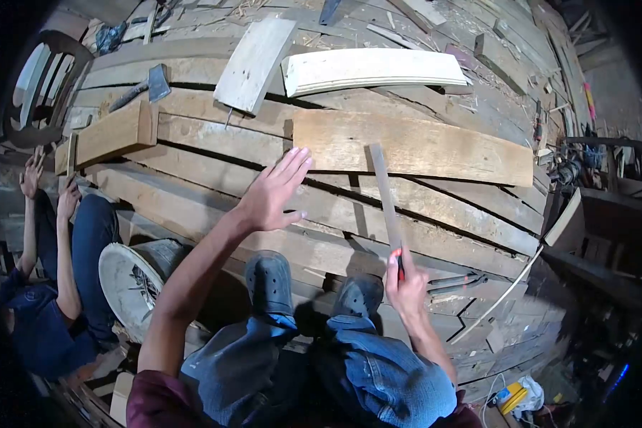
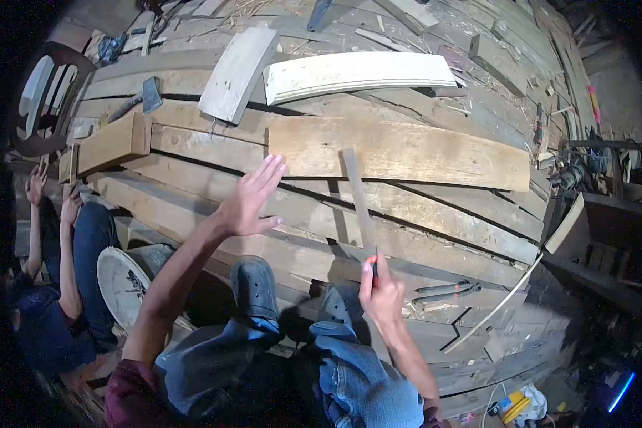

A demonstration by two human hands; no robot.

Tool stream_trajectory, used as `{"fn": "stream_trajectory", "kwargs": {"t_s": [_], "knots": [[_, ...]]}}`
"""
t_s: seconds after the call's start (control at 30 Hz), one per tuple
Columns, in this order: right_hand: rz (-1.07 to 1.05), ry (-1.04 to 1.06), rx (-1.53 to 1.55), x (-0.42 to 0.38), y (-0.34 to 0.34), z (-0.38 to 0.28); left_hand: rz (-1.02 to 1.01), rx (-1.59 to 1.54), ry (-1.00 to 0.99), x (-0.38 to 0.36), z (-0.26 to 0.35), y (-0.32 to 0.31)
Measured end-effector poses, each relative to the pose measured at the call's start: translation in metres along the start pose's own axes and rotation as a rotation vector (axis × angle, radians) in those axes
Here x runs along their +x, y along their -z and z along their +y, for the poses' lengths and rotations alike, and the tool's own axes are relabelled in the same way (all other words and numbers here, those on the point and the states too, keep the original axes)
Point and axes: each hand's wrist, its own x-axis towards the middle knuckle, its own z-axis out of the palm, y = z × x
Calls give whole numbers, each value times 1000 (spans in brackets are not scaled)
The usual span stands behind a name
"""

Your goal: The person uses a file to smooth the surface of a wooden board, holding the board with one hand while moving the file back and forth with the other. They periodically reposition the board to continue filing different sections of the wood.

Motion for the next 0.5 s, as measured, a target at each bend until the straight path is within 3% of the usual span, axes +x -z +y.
{"fn": "stream_trajectory", "kwargs": {"t_s": [0.2,0.4,0.5], "knots": [[-110,-45,-29,-25,-11,-14,55,99,83,3,12,-5],[-88,-6,44,39,-26,-35,0,228,167,8,27,-7],[-101,-48,-4,69,-32,-33,-138,380,210,12,39,0]]}}
